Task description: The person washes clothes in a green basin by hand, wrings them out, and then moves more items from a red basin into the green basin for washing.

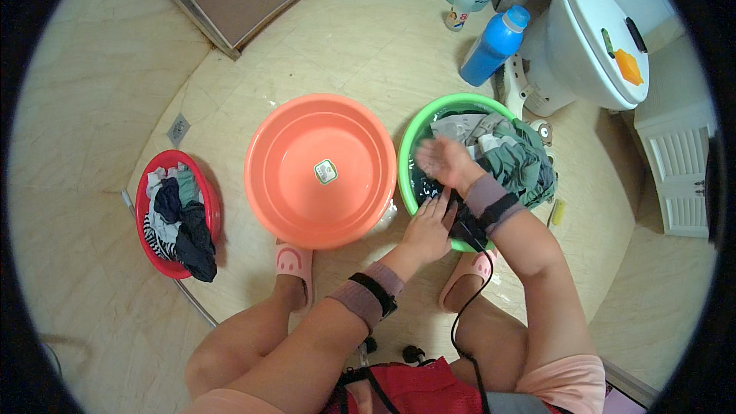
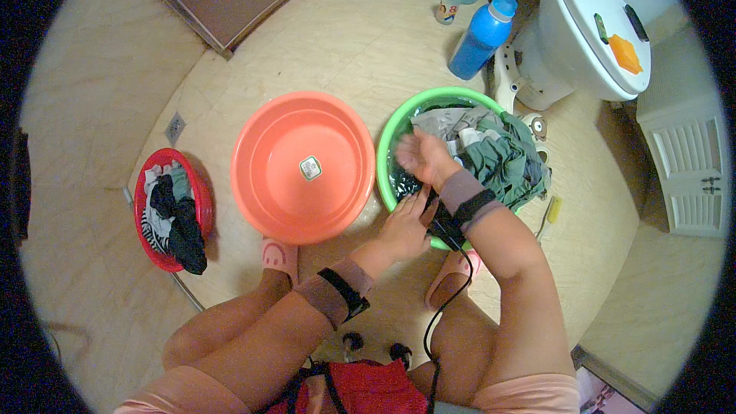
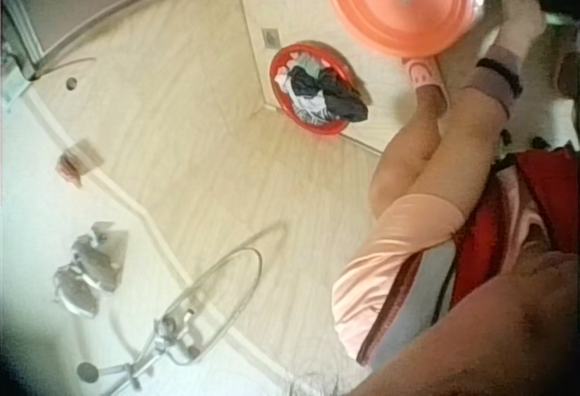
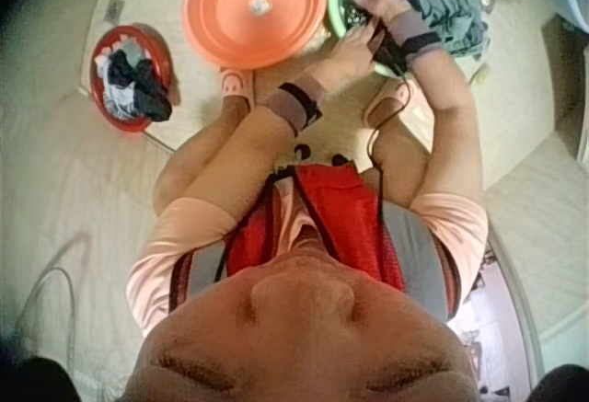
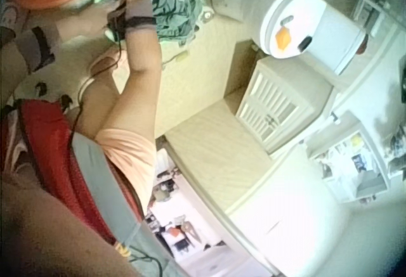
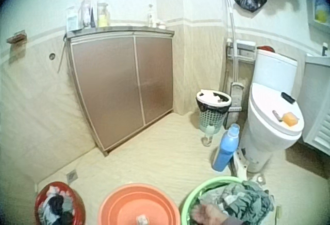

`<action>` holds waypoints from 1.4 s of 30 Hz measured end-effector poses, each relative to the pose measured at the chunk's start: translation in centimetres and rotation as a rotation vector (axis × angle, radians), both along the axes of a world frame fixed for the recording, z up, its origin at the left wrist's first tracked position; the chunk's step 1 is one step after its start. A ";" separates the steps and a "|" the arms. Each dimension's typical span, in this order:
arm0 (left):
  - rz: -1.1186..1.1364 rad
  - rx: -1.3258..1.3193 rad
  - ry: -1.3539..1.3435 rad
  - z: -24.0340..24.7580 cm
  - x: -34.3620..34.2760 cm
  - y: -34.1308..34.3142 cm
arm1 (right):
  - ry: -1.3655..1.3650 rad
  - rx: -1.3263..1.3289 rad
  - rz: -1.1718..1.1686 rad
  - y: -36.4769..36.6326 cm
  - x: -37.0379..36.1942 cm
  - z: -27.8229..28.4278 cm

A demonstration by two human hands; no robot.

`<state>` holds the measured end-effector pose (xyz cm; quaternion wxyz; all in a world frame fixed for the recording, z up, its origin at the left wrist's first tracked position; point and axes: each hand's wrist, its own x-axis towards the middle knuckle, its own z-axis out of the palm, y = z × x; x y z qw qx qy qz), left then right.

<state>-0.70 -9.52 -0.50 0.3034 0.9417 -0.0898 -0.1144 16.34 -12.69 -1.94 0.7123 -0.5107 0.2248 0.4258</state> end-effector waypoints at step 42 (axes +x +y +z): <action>-0.008 0.099 -0.140 0.2 -0.5 -0.1 | 0.099 0.320 0.249 1.5 -1.6 10.0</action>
